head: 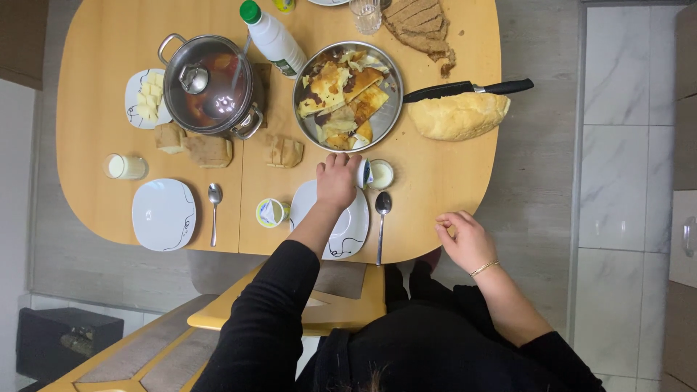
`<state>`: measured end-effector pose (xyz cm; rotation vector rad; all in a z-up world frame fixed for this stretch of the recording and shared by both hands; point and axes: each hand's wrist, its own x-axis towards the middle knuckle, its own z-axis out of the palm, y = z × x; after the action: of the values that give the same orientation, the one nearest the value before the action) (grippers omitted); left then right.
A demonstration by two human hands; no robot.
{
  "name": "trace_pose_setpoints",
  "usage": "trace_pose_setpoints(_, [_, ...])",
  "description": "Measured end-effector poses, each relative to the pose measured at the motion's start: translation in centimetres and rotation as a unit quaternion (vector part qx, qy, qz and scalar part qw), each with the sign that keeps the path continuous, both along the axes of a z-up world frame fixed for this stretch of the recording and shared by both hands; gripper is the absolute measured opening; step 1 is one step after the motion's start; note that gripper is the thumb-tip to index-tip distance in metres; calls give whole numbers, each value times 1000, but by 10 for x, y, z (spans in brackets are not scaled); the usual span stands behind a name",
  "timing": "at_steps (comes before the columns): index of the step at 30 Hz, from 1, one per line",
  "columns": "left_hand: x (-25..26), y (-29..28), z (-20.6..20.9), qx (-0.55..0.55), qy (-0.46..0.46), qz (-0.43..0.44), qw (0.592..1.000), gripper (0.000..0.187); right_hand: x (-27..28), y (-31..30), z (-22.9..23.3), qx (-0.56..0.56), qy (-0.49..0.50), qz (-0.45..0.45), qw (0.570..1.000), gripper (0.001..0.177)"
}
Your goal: Setting a dining table by arranging glasses and opening yogurt containers for a meal.
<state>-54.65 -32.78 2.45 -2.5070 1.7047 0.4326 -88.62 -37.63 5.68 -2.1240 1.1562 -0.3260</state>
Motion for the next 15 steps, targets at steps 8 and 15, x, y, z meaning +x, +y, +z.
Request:
trace_pose_setpoints(8, [-9, -3, -5, -51, -100, -65, 991, 54, -3, -3, 0, 15, -3, -3, 1000, 17])
trace_pose_setpoints(15, [-22, -4, 2, -132, -154, -134, 970, 47, -6, -4, -5, 22, -3, -5, 1000, 16])
